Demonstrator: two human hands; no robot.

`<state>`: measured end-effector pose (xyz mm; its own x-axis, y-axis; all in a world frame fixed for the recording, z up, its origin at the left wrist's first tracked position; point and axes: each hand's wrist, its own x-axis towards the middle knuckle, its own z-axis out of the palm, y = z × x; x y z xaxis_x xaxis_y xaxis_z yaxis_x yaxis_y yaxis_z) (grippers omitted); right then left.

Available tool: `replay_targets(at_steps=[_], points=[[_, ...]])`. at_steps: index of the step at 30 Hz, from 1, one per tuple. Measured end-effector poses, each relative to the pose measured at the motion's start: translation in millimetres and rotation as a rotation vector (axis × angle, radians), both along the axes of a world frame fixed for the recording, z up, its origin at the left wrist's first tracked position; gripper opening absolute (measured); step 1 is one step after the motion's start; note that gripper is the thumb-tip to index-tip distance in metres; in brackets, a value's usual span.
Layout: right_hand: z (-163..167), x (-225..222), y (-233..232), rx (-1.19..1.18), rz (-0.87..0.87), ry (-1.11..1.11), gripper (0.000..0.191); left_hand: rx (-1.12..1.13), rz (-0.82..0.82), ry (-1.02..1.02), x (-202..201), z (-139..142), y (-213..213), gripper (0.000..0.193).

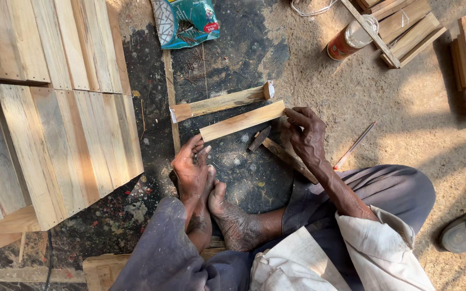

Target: The person assembles small wooden boxes by applying glue to the edges of wooden planks, joining them together, and securing the joints with nails using a hammer. The person works on multiple small boxes, applying glue and nailing them in sequence.

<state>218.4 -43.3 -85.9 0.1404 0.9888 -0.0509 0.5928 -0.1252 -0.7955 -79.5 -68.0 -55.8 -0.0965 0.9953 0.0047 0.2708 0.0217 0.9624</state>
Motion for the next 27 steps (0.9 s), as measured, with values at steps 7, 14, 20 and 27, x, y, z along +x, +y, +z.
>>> replay_targets(at_steps=[7,14,20,27], points=[[36.4,-6.0,-15.7,0.173,-0.078,0.085,0.022,0.052,0.009,0.209,-8.8,32.3,0.0,0.041],[14.5,-2.2,-0.2,-0.021,0.068,0.015,0.023,0.066,-0.086,0.54,-13.1,-15.9,-2.4,0.039],[40.5,-16.3,-45.9,-0.113,0.23,-0.314,0.045,0.314,-0.317,0.408,27.0,-53.1,40.9,0.051],[47.6,-28.5,-64.4,-0.56,0.222,-0.191,0.059,0.28,-0.584,0.364,89.7,-90.1,129.1,0.064]])
